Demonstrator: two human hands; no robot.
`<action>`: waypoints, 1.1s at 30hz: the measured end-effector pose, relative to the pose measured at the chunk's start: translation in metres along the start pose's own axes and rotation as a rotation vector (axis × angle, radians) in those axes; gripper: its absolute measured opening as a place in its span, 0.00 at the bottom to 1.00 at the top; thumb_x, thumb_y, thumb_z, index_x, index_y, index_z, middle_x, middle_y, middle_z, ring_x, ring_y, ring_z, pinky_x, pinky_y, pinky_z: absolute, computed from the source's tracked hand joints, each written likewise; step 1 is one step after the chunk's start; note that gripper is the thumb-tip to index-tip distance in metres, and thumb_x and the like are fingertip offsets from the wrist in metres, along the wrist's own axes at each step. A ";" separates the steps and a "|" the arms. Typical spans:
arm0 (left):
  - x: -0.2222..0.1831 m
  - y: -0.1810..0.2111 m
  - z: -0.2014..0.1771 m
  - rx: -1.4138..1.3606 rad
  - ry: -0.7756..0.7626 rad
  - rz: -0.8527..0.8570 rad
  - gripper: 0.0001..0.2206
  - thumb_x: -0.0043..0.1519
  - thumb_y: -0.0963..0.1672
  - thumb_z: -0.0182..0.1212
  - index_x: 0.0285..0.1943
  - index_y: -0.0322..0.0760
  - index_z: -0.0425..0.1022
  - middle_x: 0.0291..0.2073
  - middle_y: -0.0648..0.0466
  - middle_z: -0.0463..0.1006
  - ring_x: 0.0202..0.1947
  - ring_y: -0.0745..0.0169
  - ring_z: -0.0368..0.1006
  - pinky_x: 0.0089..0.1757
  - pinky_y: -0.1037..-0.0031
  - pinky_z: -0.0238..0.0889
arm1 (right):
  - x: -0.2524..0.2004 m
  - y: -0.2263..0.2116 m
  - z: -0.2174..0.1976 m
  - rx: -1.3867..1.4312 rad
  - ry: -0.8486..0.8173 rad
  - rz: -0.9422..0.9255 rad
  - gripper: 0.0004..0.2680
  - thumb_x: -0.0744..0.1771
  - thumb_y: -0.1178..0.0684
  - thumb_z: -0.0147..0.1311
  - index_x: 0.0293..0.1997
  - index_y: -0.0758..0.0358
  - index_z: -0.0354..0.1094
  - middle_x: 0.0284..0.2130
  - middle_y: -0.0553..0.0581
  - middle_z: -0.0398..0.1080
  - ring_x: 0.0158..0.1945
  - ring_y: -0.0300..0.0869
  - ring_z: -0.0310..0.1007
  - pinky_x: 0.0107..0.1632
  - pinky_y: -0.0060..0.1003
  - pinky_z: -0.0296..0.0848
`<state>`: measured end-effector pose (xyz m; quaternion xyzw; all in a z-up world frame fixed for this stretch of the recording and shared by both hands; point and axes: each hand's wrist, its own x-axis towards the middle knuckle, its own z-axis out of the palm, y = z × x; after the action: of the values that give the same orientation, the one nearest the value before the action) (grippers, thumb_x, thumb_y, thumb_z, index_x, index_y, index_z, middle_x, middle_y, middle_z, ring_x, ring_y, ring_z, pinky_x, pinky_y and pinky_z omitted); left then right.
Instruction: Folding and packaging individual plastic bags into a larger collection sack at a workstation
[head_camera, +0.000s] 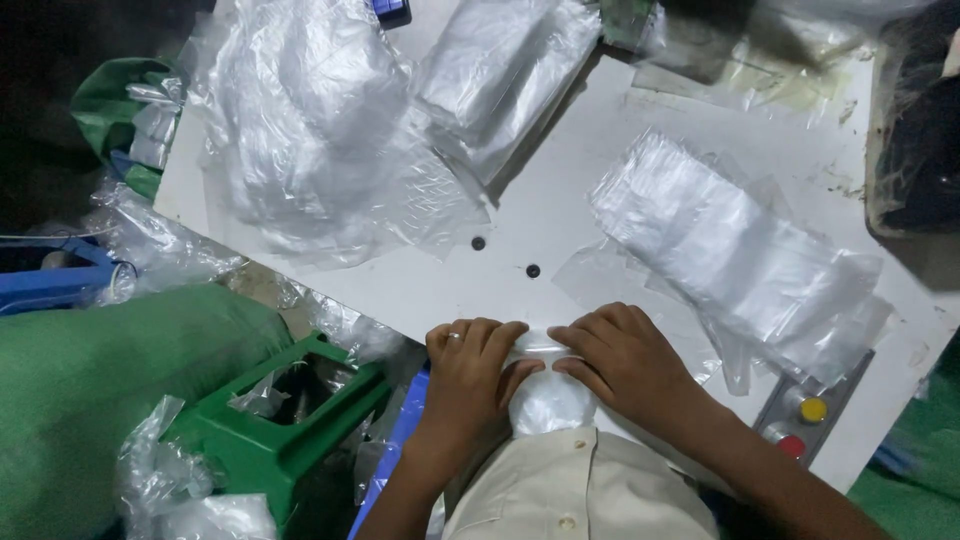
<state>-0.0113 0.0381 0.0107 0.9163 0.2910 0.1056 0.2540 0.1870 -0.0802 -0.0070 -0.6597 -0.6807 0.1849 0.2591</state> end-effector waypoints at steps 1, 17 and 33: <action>-0.001 -0.002 0.002 0.000 0.016 0.016 0.13 0.67 0.53 0.54 0.48 0.46 0.76 0.42 0.55 0.75 0.43 0.51 0.68 0.49 0.57 0.51 | 0.002 -0.003 -0.002 -0.075 0.039 -0.027 0.08 0.69 0.46 0.55 0.47 0.56 0.73 0.40 0.51 0.73 0.45 0.47 0.68 0.45 0.43 0.66; 0.010 0.028 -0.021 -0.989 -0.221 -0.779 0.04 0.57 0.38 0.72 0.36 0.29 0.81 0.31 0.50 0.83 0.35 0.62 0.76 0.38 0.73 0.69 | -0.005 -0.010 -0.026 0.360 0.214 0.290 0.12 0.62 0.48 0.69 0.46 0.55 0.76 0.31 0.49 0.77 0.37 0.40 0.75 0.39 0.36 0.73; 0.018 0.082 -0.020 -0.171 0.299 0.466 0.03 0.61 0.39 0.66 0.37 0.37 0.76 0.39 0.52 0.82 0.41 0.58 0.79 0.44 0.67 0.68 | -0.088 0.137 -0.219 0.240 0.695 0.734 0.07 0.75 0.50 0.62 0.43 0.60 0.74 0.35 0.49 0.70 0.40 0.33 0.68 0.42 0.30 0.68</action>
<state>0.0357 -0.0005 0.0720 0.9080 0.0970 0.3192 0.2535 0.4278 -0.1790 0.0767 -0.8431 -0.2524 0.1105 0.4618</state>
